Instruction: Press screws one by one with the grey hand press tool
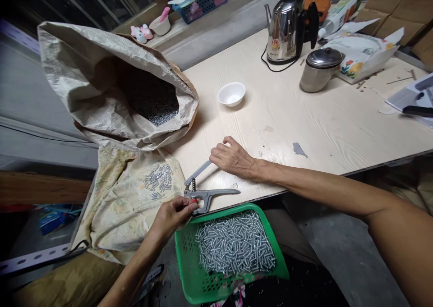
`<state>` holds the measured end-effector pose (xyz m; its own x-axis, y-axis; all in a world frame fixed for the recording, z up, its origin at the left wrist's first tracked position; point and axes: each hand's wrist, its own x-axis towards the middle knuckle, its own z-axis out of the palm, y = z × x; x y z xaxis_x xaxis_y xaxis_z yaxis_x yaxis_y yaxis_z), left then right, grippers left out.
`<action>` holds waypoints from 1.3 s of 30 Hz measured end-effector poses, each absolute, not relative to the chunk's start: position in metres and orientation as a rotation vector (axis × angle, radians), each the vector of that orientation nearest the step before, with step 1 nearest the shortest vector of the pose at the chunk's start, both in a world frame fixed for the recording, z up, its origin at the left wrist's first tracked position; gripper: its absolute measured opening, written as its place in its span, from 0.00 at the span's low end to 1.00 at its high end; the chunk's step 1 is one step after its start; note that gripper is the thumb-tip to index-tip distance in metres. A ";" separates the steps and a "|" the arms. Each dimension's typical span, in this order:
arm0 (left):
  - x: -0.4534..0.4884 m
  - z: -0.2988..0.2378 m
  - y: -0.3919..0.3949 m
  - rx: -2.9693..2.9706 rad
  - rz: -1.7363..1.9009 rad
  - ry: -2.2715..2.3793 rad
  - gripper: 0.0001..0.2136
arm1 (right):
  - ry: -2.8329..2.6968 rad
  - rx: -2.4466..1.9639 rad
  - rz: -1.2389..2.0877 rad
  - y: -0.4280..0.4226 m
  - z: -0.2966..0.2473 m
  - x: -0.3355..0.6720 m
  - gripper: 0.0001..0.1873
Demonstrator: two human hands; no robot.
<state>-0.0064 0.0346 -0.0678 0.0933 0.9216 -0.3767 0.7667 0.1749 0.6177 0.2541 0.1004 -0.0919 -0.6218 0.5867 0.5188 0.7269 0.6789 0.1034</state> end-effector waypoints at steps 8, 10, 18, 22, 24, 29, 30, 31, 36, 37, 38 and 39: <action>-0.003 -0.061 0.031 1.610 0.252 1.693 0.18 | -2.498 -1.036 -0.340 0.099 -0.093 0.257 0.19; -0.002 -0.060 0.033 1.646 0.242 1.690 0.17 | -2.511 -1.041 -0.310 0.098 -0.093 0.258 0.18; -0.005 -0.066 0.033 1.671 0.262 1.657 0.17 | -2.546 -1.130 -0.260 0.083 -0.092 0.257 0.17; -0.005 -0.066 0.033 1.653 0.249 1.659 0.18 | -2.501 -1.194 -0.191 0.068 -0.095 0.252 0.17; -0.005 -0.065 0.033 1.641 0.238 1.662 0.18 | -2.470 -1.219 -0.144 0.063 -0.096 0.250 0.17; -0.004 -0.065 0.032 1.629 0.252 1.696 0.18 | -2.411 -1.281 0.045 0.049 -0.094 0.246 0.13; -0.004 -0.066 0.032 1.629 0.259 1.700 0.18 | -2.405 -1.271 0.090 0.046 -0.092 0.246 0.19; -0.004 -0.066 0.031 1.628 0.263 1.701 0.19 | -2.401 -1.263 0.129 0.043 -0.091 0.246 0.26; -0.010 -0.073 0.029 1.640 0.278 1.706 0.20 | -2.411 -1.357 0.172 0.029 -0.087 0.241 0.31; -0.012 -0.074 0.028 1.646 0.272 1.704 0.21 | -2.419 -1.378 0.165 0.027 -0.087 0.240 0.31; -0.014 -0.074 0.026 1.653 0.256 1.700 0.21 | -2.426 -1.394 0.156 0.025 -0.087 0.239 0.31; -0.015 -0.074 0.024 1.666 0.233 1.694 0.22 | -2.431 -1.410 0.145 0.023 -0.086 0.237 0.30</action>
